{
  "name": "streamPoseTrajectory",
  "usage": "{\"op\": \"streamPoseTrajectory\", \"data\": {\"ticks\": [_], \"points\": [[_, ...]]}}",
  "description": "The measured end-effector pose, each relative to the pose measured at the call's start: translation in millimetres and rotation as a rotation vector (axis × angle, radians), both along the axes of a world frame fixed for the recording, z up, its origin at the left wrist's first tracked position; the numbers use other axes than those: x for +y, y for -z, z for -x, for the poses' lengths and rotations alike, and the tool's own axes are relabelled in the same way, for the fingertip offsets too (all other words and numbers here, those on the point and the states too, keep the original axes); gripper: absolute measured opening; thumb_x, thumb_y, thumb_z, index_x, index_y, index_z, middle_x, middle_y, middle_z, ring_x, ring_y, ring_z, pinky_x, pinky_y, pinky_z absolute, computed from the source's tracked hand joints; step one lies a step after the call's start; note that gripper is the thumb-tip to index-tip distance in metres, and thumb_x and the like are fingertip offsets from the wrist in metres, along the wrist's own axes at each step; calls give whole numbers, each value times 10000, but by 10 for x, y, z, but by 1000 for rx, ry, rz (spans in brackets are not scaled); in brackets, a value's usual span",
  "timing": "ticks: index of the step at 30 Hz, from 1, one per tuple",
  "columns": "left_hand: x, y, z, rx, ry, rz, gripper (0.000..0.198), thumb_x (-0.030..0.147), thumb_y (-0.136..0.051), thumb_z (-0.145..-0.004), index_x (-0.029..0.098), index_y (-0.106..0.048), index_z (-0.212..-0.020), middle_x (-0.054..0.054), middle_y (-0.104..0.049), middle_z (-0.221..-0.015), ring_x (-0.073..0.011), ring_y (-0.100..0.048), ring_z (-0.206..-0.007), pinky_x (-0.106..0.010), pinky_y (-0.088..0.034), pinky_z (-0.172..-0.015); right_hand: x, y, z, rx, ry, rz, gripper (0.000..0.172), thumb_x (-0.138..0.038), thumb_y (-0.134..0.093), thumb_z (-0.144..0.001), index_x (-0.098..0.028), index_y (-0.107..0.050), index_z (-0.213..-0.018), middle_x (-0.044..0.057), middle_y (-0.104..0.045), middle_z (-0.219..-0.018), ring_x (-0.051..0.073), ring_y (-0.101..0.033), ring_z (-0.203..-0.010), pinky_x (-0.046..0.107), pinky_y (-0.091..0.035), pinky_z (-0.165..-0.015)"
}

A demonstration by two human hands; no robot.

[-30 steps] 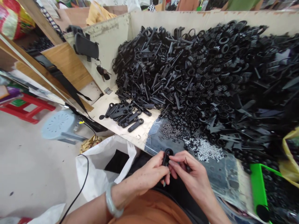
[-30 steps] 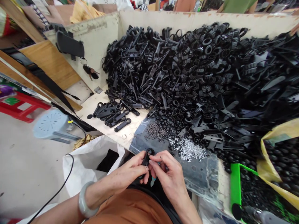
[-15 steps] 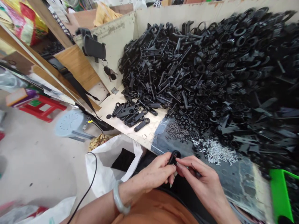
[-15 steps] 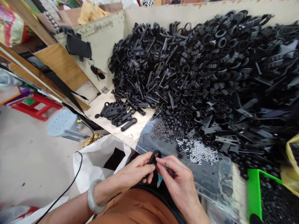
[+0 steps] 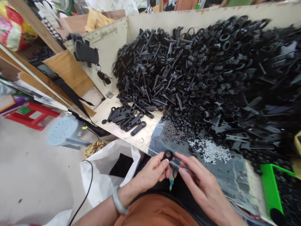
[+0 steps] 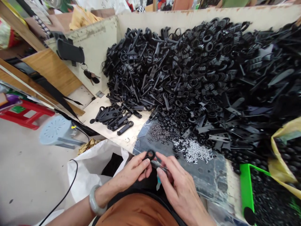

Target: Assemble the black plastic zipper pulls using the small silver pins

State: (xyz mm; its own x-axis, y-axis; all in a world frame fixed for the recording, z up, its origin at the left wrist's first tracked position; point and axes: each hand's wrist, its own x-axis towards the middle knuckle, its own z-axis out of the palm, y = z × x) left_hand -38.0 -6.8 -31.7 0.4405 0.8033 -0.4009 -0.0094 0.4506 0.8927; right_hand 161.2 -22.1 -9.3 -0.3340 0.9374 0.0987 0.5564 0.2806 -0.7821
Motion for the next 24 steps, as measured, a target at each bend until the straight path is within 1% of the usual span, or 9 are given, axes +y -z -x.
{"op": "streamPoseTrajectory", "data": {"ticks": [2, 4, 6, 8, 12, 18, 21, 24], "points": [[12, 5, -9, -31, -22, 14, 416, 581, -488, -988, 170, -530, -1036, 45, -541, -680, -70, -376, -492, -216, -268, -476, -17, 0, -48, -66, 19, -47, 418, -255, -450, -1050, -284, -567, -1450, 72, -685, -1094, 158, -726, -885, 233, -596, -745], [19, 11, -18, -38, -32, 15, 397, 558, -488, -996, 164, -527, -1019, 40, -548, -686, -66, -375, -493, -220, -259, -480, -31, 29, -72, -113, -19, -98, 442, -190, -403, -1047, -279, -581, -1441, 79, -691, -1086, 160, -729, -889, 235, -595, -747], [23, 23, -27, -29, -29, 7, 382, 545, -485, -1003, 166, -522, -1006, 38, -552, -693, -65, -378, -498, -223, -264, -489, -38, 70, -72, -154, -48, -140, 468, -136, -382, -1032, -271, -606, -1420, 69, -700, -1008, 156, -728, -841, 222, -588, -718], [23, 37, -34, -15, -24, 0, 393, 563, -486, -999, 172, -520, -1010, 41, -550, -689, -69, -381, -501, -225, -265, -492, -38, 104, -57, -198, -46, -165, 474, -118, -378, -1026, -263, -626, -1403, 54, -692, -918, 150, -721, -781, 211, -579, -687], [25, 73, -37, 3, -18, 2, 437, 619, -497, -973, 184, -513, -1006, 50, -534, -680, -74, -380, -501, -224, -260, -484, -35, 138, -27, -242, -50, -164, 459, -121, -367, -1028, -233, -650, -1372, 42, -665, -855, 145, -716, -720, 202, -570, -641], [24, 116, -36, 24, 0, -14, 420, 613, -478, -984, 193, -492, -986, 59, -525, -675, -73, -382, -503, -219, -281, -482, -22, 190, -22, -221, -71, -135, 420, -134, -371, -1026, -191, -688, -1295, 48, -679, -848, 152, -731, -695, 210, -574, -606], [22, 115, -58, 35, -13, -7, 418, 615, -478, -982, 198, -480, -959, 55, -531, -677, -71, -384, -499, -211, -290, -476, 7, 186, -30, -261, -81, -157, 427, -123, -362, -1021, -197, -689, -1285, 45, -696, -854, 143, -736, -690, 204, -568, -601], [15, 116, -95, 27, -55, 10, 435, 637, -498, -964, 203, -478, -939, 57, -524, -663, -71, -373, -485, -206, -282, -455, 29, 154, -33, -362, -100, -220, 446, -78, -361, -997, -188, -670, -1298, 36, -703, -848, 136, -729, -667, 207, -552, -582]]}}
